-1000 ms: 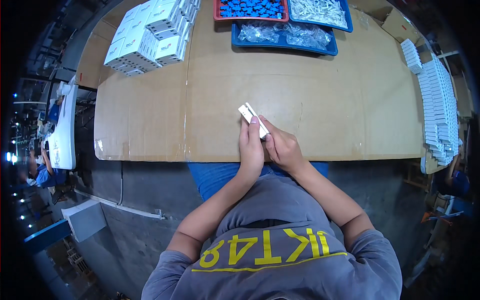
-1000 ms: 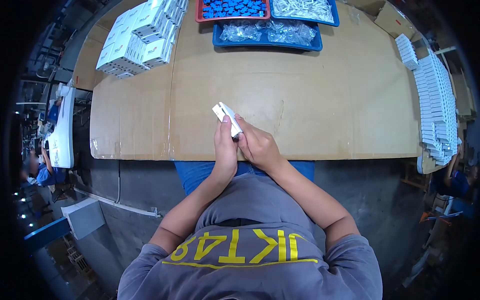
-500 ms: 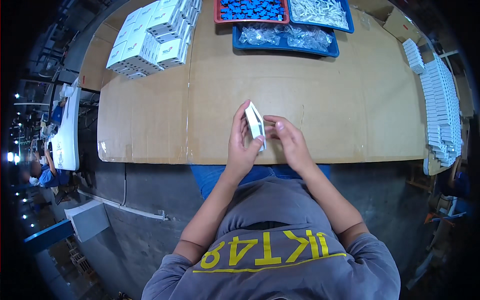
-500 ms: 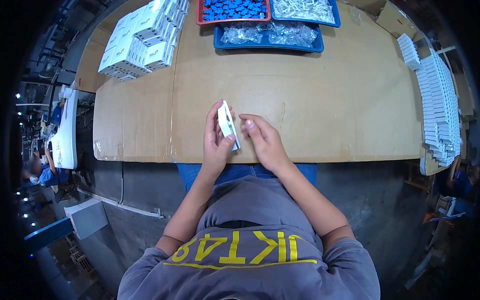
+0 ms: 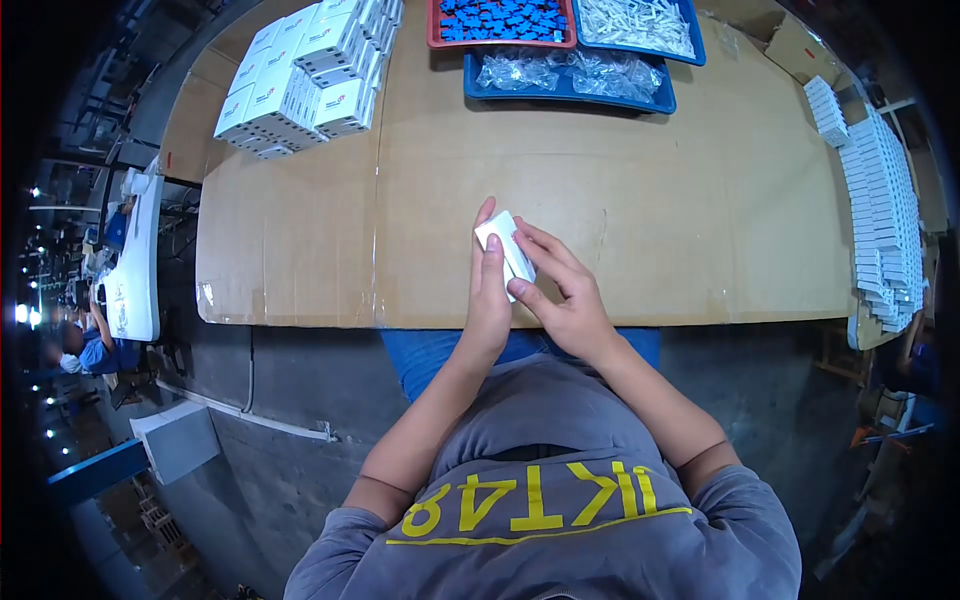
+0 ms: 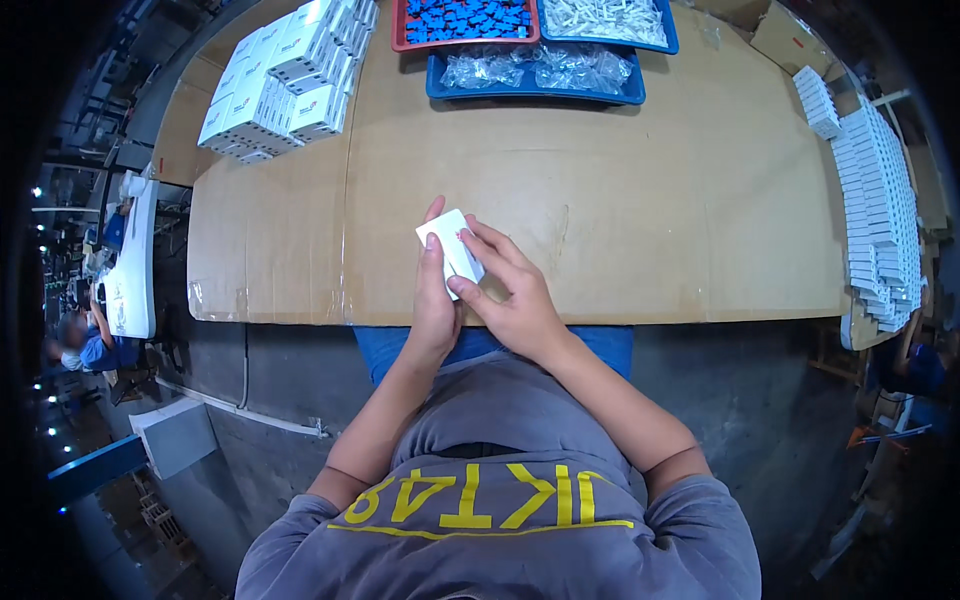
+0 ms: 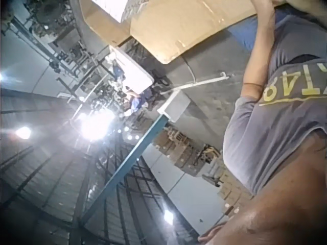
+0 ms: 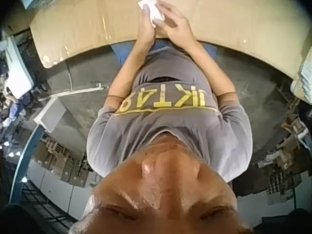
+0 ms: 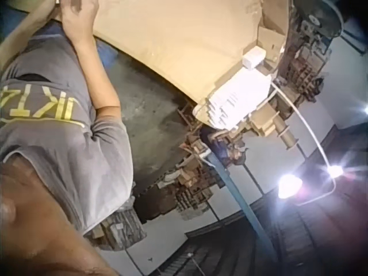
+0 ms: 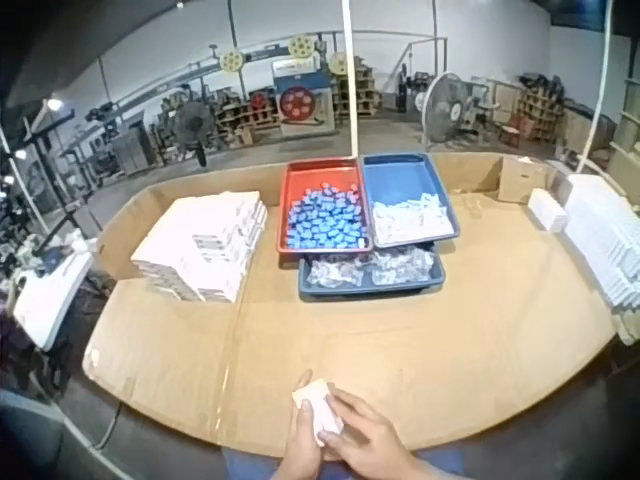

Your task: Assembling product boxes and inserting various small components into them at a factory workstation.

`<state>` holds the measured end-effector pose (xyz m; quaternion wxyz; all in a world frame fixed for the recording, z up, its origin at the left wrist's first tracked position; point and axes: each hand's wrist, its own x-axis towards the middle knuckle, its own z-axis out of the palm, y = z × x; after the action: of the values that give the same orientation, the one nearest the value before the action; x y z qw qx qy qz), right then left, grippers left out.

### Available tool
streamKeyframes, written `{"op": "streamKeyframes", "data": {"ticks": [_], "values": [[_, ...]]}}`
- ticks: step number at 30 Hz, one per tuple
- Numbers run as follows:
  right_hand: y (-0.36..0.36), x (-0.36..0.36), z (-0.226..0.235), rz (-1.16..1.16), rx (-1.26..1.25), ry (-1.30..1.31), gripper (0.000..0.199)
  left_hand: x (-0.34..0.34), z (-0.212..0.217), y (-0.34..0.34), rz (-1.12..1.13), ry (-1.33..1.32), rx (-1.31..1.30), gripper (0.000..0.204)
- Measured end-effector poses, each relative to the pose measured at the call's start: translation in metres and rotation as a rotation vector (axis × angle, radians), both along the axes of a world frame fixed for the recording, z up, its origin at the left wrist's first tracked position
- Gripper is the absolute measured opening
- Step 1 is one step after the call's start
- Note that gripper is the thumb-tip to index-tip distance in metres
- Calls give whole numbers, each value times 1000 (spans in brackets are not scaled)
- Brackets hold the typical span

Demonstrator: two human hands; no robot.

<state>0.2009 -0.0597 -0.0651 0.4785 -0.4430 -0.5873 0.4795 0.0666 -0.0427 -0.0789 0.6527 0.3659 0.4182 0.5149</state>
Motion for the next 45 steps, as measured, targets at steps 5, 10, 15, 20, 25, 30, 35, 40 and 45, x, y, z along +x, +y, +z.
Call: {"op": "streamKeyframes", "data": {"ticks": [5,10,15,20,25,30,35,40,45], "values": [[-14,-10,20,-48,62,-100,52,6,12,-1,76,1,119,66],[-16,-15,21,-101,240,-185,48,12,18,-4,135,50,226,76],[-19,-17,18,-102,245,-114,47,15,20,-7,136,-40,241,80],[-19,-20,10,-97,216,-28,49,15,20,-9,155,-92,226,85],[-9,-18,6,-74,-46,339,42,5,12,-9,86,215,376,87],[9,6,18,-3,-700,591,40,-9,-3,-7,-93,561,586,93],[7,2,25,-25,-692,519,44,-3,-4,-4,-32,460,568,96],[-1,-16,34,-123,-617,560,45,2,-1,-1,84,586,521,92],[-6,-22,21,-74,-494,479,49,0,-2,-3,216,528,576,75]]}}
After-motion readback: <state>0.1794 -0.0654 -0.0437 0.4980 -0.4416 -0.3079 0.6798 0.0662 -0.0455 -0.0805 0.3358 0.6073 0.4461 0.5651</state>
